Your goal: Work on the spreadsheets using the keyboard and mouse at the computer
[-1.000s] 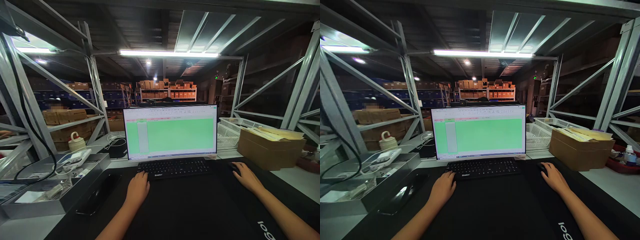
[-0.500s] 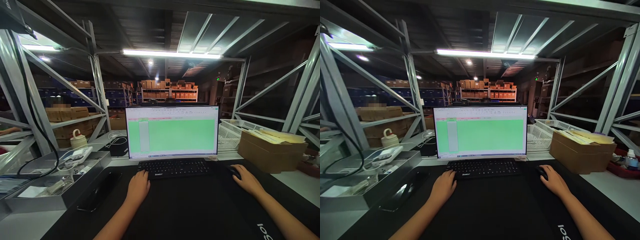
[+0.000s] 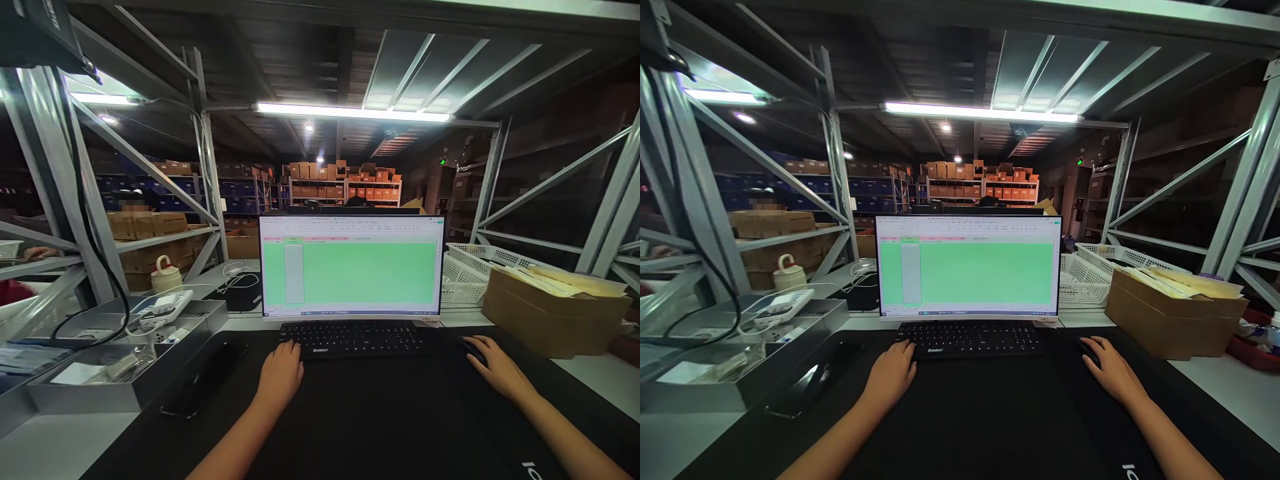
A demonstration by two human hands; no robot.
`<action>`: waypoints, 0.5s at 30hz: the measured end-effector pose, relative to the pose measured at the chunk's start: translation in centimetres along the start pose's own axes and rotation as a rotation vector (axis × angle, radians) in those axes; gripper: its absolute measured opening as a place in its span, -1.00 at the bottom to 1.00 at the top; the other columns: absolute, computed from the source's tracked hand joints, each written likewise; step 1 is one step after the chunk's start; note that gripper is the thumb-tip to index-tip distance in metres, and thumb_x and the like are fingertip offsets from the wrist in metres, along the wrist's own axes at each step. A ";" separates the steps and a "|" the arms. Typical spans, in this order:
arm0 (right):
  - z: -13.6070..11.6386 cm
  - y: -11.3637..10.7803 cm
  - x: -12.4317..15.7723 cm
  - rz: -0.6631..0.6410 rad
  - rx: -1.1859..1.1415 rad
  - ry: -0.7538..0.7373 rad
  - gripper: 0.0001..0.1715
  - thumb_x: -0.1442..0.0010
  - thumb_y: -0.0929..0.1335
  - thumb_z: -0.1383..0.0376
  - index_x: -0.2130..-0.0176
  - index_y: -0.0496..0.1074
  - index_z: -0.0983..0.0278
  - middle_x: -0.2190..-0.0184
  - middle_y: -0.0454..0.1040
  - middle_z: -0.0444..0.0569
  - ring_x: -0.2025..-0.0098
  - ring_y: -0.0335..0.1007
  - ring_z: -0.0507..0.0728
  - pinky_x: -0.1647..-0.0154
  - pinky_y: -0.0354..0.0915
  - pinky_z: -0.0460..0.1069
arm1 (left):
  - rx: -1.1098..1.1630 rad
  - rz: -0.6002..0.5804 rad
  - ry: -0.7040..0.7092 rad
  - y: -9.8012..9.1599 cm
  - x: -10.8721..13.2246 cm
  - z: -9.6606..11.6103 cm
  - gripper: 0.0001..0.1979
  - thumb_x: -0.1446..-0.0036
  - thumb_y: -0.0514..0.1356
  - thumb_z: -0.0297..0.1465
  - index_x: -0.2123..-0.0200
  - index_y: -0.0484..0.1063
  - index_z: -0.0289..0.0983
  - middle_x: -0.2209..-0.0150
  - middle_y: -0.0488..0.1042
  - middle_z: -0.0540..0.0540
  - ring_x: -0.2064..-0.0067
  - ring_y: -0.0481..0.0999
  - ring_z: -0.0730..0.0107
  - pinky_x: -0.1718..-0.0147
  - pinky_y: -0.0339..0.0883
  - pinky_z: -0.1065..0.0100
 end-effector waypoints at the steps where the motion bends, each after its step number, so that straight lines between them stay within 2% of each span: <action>1: 0.1 0.1 0.0 0.001 -0.001 -0.001 -0.41 -0.24 0.22 -0.05 -0.12 0.47 0.08 -0.15 0.44 0.07 -0.16 0.46 0.28 -0.18 0.40 0.18 | 0.002 0.001 0.000 0.0 0.0 0.0 -0.56 -0.26 0.02 -0.47 -0.17 0.41 -0.32 -0.25 0.42 -0.33 -0.26 0.41 0.07 -0.18 0.31 0.10; 8: 0.7 0.5 -0.1 -0.003 -0.028 -0.008 -0.40 -0.21 0.22 -0.07 -0.10 0.48 0.10 -0.14 0.45 0.10 -0.17 0.45 0.30 -0.19 0.38 0.21 | -0.006 -0.005 0.009 0.0 0.1 0.1 -0.55 -0.27 -0.01 -0.47 -0.17 0.41 -0.37 -0.27 0.40 -0.37 -0.25 0.41 0.03 -0.17 0.32 0.07; 15: 1.4 0.9 -0.3 0.022 -0.079 -0.003 -0.36 -0.17 0.26 -0.10 -0.14 0.42 0.08 -0.11 0.48 0.08 -0.15 0.47 0.31 -0.15 0.41 0.21 | 0.013 0.002 0.004 0.5 0.1 0.2 -0.52 -0.25 -0.01 -0.47 -0.20 0.39 -0.31 -0.26 0.41 -0.35 -0.24 0.41 0.03 -0.14 0.33 0.05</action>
Point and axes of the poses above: each hand's wrist, its own x-axis away from the middle knuckle, its own y-axis out of the palm, z = x × y, the point moved 2 cm from there along -x, towards the middle knuckle
